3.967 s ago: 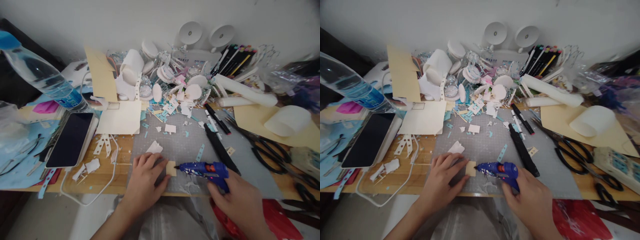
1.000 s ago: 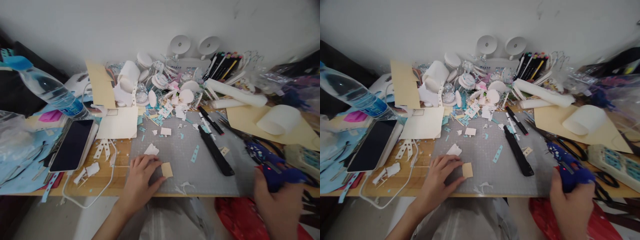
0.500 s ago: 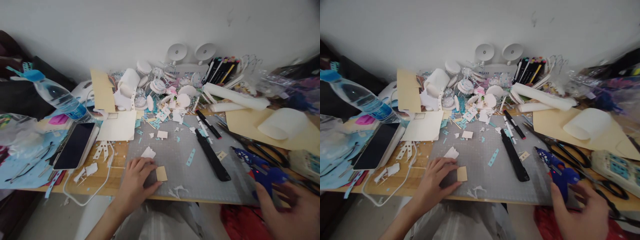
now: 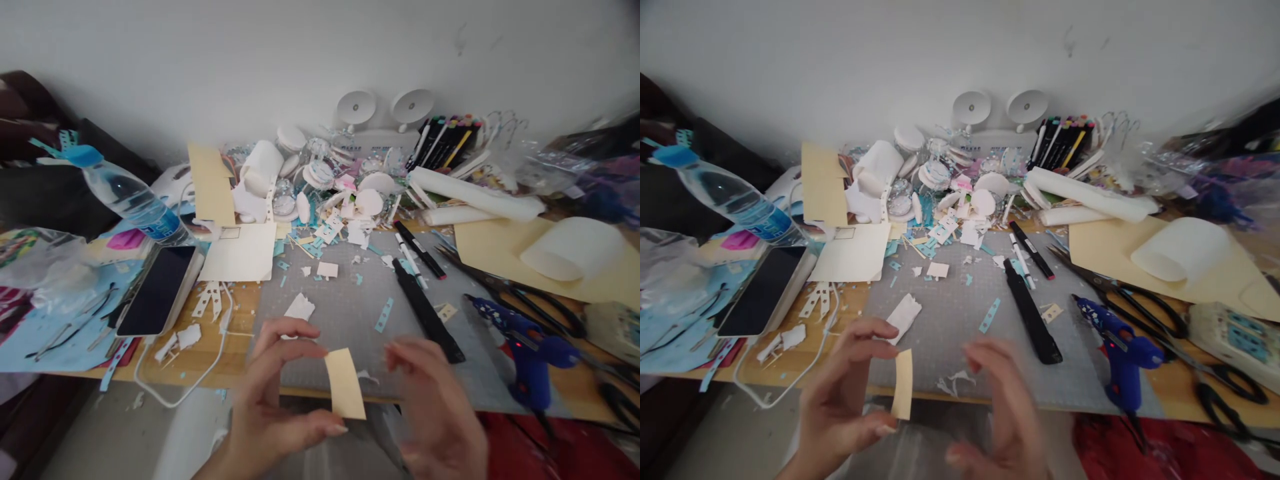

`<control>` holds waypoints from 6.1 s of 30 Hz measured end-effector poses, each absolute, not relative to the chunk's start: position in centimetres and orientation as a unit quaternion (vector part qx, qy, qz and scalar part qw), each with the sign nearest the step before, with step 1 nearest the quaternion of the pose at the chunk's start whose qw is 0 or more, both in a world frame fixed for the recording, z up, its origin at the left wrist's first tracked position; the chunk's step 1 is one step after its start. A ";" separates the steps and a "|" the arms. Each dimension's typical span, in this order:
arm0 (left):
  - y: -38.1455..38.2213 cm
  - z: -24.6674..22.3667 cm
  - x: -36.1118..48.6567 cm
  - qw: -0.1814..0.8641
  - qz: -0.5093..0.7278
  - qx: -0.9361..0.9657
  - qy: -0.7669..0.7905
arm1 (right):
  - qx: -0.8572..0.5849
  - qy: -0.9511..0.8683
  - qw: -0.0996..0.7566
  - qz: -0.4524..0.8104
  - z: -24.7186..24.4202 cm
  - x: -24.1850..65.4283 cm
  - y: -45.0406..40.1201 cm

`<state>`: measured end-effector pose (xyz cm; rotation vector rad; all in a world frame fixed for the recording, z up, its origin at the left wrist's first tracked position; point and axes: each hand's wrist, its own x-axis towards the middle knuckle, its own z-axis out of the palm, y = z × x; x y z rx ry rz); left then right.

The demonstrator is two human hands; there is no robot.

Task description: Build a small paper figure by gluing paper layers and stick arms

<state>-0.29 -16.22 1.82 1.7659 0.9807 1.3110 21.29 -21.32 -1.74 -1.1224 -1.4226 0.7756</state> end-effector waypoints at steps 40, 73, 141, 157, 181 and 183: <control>-11.5 -1.4 -3.8 0.156 0.160 0.877 0.425 | -0.477 -0.784 0.351 0.187 -2.1 19.9 -14.7; -10.6 -1.9 -3.8 0.221 0.138 0.867 0.424 | -0.489 -0.798 0.284 0.209 -3.7 17.3 -13.1; -11.1 -1.4 -3.7 0.186 0.140 0.868 0.438 | -0.512 -0.668 0.459 0.285 -3.7 18.1 -13.8; -11.7 -1.1 -3.3 0.152 0.154 0.839 0.500 | -0.532 -0.689 0.417 0.262 -4.0 17.1 -12.8; -12.1 2.4 -1.5 0.410 0.321 0.679 0.517 | -0.505 -0.574 0.463 0.449 0.8 16.1 -12.9; -12.2 3.1 -1.4 0.488 0.352 0.615 0.510 | -0.486 -0.541 0.467 0.503 1.5 16.1 -13.0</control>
